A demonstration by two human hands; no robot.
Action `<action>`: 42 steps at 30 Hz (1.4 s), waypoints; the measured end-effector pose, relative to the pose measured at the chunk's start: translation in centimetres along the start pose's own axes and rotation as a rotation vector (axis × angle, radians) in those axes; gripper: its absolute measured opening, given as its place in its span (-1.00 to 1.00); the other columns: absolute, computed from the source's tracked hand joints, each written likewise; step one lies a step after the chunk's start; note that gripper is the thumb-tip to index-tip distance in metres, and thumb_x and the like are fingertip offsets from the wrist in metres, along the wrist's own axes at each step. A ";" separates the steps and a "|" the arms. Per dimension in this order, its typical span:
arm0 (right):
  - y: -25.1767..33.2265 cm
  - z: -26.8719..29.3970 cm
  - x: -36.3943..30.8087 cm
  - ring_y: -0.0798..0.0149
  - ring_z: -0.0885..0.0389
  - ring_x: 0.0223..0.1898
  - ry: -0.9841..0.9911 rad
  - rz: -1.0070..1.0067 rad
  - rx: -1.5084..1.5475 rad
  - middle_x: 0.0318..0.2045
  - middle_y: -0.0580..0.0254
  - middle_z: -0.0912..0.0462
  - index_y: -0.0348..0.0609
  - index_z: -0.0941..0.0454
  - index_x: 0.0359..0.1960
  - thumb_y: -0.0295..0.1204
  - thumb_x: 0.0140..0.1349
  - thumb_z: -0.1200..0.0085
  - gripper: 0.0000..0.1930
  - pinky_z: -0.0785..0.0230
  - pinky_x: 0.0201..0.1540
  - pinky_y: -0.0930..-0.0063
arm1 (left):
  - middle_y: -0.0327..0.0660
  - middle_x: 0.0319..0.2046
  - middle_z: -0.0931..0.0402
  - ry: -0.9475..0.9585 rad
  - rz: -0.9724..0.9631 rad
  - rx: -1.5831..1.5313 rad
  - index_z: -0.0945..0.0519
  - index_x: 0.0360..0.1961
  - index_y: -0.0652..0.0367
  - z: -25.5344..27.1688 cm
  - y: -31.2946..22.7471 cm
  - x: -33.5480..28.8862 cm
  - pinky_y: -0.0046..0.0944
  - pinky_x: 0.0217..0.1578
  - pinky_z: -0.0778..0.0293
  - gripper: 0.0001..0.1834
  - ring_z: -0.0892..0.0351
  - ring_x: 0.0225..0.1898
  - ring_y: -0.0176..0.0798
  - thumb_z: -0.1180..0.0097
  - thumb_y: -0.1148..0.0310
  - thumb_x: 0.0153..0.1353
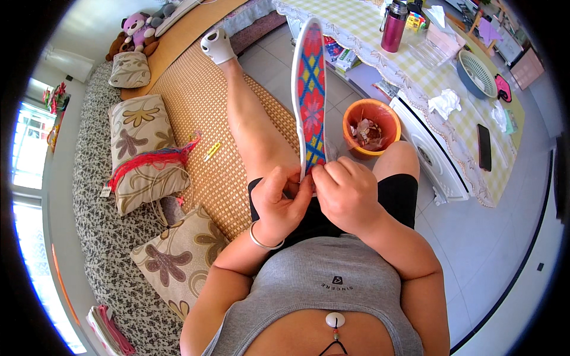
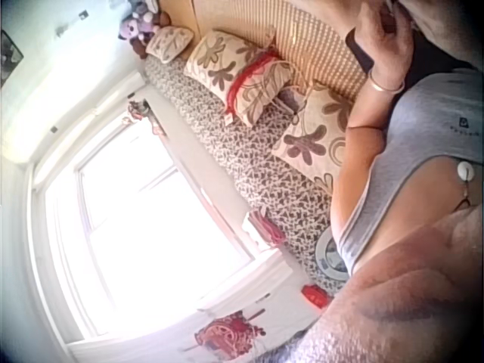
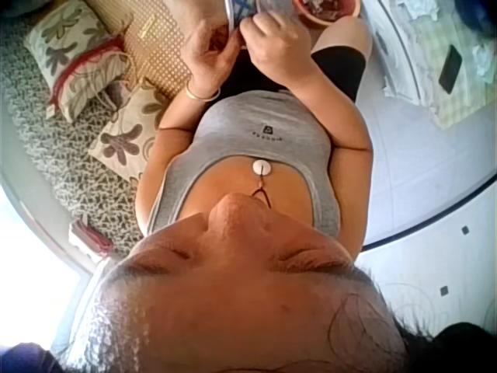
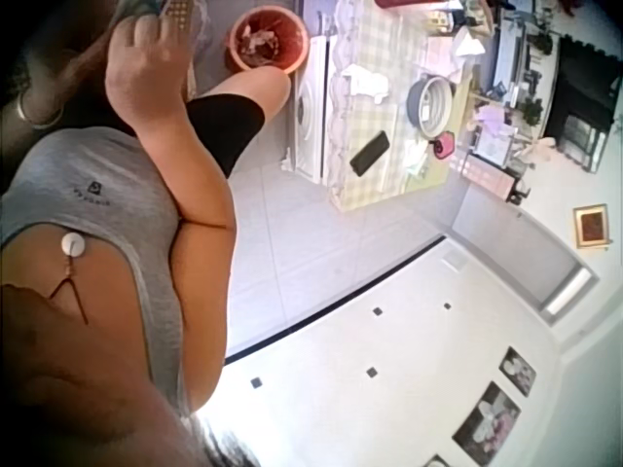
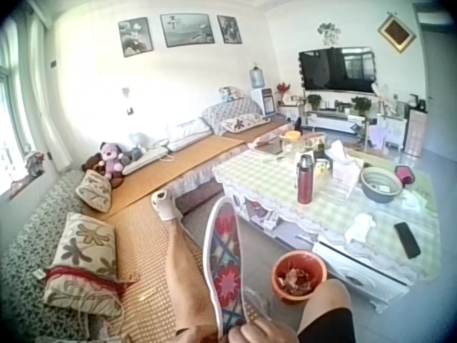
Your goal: The person sews the edge of a colorful embroidered shoe sole by hand using a needle and red thread, pulling the thread tight through each stitch.
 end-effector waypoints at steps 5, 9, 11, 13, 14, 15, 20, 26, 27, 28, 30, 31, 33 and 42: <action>-1.0 1.0 -0.2 0.18 -0.49 -0.48 -0.094 -0.105 0.183 -0.51 0.21 -0.48 -0.26 -0.41 -0.19 -0.55 -0.07 -0.10 -0.67 -0.35 -0.47 0.36 | -0.29 -0.67 -0.44 -0.026 0.101 -0.017 -0.50 -0.42 0.27 0.8 2.0 0.1 -0.53 -0.67 -0.28 -0.83 -0.36 -0.69 -0.56 -0.25 0.64 -0.03; -0.9 0.6 0.0 0.10 -0.47 -0.55 -0.127 -0.124 0.240 -0.49 0.09 -0.53 -0.28 -0.44 -0.23 -0.64 -0.01 -0.14 -0.73 -0.35 -0.48 0.34 | -0.28 -0.64 -0.47 -0.020 0.101 -0.068 -0.49 -0.43 0.28 -0.1 1.2 -0.4 -0.54 -0.65 -0.27 -0.86 -0.38 -0.67 -0.57 -0.22 0.65 0.02; -1.9 1.3 -0.3 0.14 -0.48 -0.52 -0.191 -0.179 0.321 -0.46 0.10 -0.53 -0.27 -0.46 -0.25 -0.64 0.01 -0.14 -0.76 -0.36 -0.45 0.38 | -0.28 -0.62 -0.49 -0.023 0.147 -0.143 -0.49 -0.40 0.29 0.0 1.6 -0.2 -0.55 -0.67 -0.25 -0.87 -0.37 -0.68 -0.55 -0.19 0.66 0.06; -3.6 2.7 -0.8 0.17 -0.50 -0.46 -0.293 -0.282 0.399 -0.43 0.14 -0.55 -0.24 -0.47 -0.29 -0.59 0.06 -0.12 -0.84 -0.36 -0.39 0.41 | -0.26 -0.55 -0.50 -0.004 0.244 -0.287 -0.45 -0.34 0.28 0.3 2.3 0.1 -0.56 -0.71 -0.18 -0.89 -0.29 -0.71 -0.54 -0.11 0.64 0.13; -4.7 3.5 -1.0 0.19 -0.52 -0.42 -0.363 -0.359 0.436 -0.41 0.18 -0.55 -0.21 -0.49 -0.32 -0.56 0.10 -0.10 -0.89 -0.35 -0.34 0.42 | -0.26 -0.52 -0.50 0.004 0.294 -0.358 -0.43 -0.31 0.28 0.6 2.7 0.1 -0.56 -0.73 -0.15 -0.89 -0.25 -0.72 -0.54 -0.07 0.64 0.16; -6.0 2.9 -1.3 0.24 -0.51 -0.43 -0.358 -0.441 0.541 -0.40 0.20 -0.56 -0.24 -0.50 -0.33 -0.56 0.11 -0.10 -0.91 -0.35 -0.32 0.46 | -0.22 -0.48 -0.52 0.016 0.314 -0.489 -0.42 -0.29 0.25 0.6 3.4 0.1 -0.56 -0.74 -0.10 -0.90 -0.22 -0.72 -0.54 -0.04 0.61 0.18; -5.2 -7.2 -4.4 0.53 -0.52 -0.45 0.057 -1.046 1.883 -0.43 0.30 -0.61 -0.33 -0.58 -0.26 -0.52 0.17 -0.09 -0.85 -0.37 -0.38 0.70 | -0.14 -0.39 -0.56 0.141 0.407 -0.850 -0.42 -0.23 0.23 -2.0 3.6 0.0 -0.55 -0.71 -0.15 -0.84 -0.29 -0.65 -0.53 -0.03 0.63 0.18; -6.8 -8.4 -5.7 0.48 -0.53 -0.40 -0.225 -1.157 1.936 -0.34 0.23 -0.62 -0.30 -0.57 -0.25 -0.47 0.20 -0.09 -0.85 -0.37 -0.42 0.72 | -0.12 -0.32 -0.56 0.224 0.493 -0.960 -0.41 -0.18 0.26 -3.2 3.6 -0.9 -0.56 -0.52 -0.37 -0.84 -0.50 -0.44 -0.45 -0.01 0.63 0.21; -8.2 -8.7 -5.9 0.46 -0.54 -0.36 -0.317 -1.201 1.920 -0.31 0.21 -0.61 -0.29 -0.56 -0.27 -0.47 0.20 -0.08 -0.86 -0.38 -0.41 0.71 | -0.11 -0.28 -0.56 0.225 0.491 -1.024 -0.40 -0.16 0.25 -3.4 3.1 -1.0 -0.47 -0.34 -0.48 -0.82 -0.55 -0.28 -0.37 0.00 0.62 0.21; -9.3 -8.4 -5.7 0.44 -0.55 -0.32 -0.412 -1.242 1.898 -0.28 0.18 -0.61 -0.28 -0.56 -0.28 -0.46 0.21 -0.08 -0.86 -0.39 -0.41 0.70 | -0.12 -0.27 -0.56 0.224 0.480 -1.011 -0.40 -0.15 0.25 -3.2 3.1 -1.0 -0.44 -0.32 -0.49 -0.82 -0.56 -0.27 -0.35 0.00 0.62 0.21; -9.2 -6.5 -4.7 0.37 -0.56 -0.28 -0.506 -1.146 2.111 -0.24 0.10 -0.60 -0.23 -0.52 -0.32 -0.44 0.23 -0.06 -0.89 -0.42 -0.44 0.65 | -0.12 -0.27 -0.55 0.221 0.458 -0.985 -0.40 -0.15 0.26 -2.6 3.1 -0.7 -0.37 -0.26 -0.52 -0.81 -0.56 -0.24 -0.32 -0.01 0.61 0.21; -9.2 -5.8 -4.5 0.38 -0.55 -0.33 -0.505 -1.135 2.144 -0.26 0.10 -0.60 -0.22 -0.51 -0.31 -0.43 0.23 -0.06 -0.89 -0.42 -0.43 0.66 | -0.11 -0.26 -0.56 0.214 0.466 -1.017 -0.40 -0.14 0.26 -2.2 3.8 -0.5 -0.36 -0.27 -0.53 -0.81 -0.57 -0.23 -0.32 -0.02 0.60 0.21; -10.5 -3.8 -4.5 0.44 -0.48 -0.46 -0.512 -1.008 2.229 -0.36 0.16 -0.58 -0.21 -0.50 -0.28 -0.42 0.23 -0.07 -0.87 -0.37 -0.47 0.69 | -0.22 -0.35 -0.52 0.095 0.482 -1.046 -0.41 -0.13 0.23 -0.8 5.3 0.2 -0.43 -0.42 -0.41 -0.78 -0.49 -0.38 -0.39 -0.03 0.57 0.18; -15.1 6.8 -6.4 0.57 -0.22 -0.62 -0.902 -0.708 1.224 -0.62 0.39 -0.37 -0.32 -0.48 -0.23 -0.51 0.29 0.05 -0.87 -0.08 -0.60 0.69 | -0.25 -0.55 -0.31 0.202 0.721 -1.704 -0.43 -0.03 0.13 -0.5 7.1 0.4 -0.36 -0.53 -0.20 -0.66 -0.21 -0.60 -0.41 0.01 0.21 0.23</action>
Point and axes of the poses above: each hand's wrist, its own x-axis towards the middle knuckle, its own z-axis out of the back of the hand, y = z × x, the point moved 9 cm from there along x, towards the middle knuckle
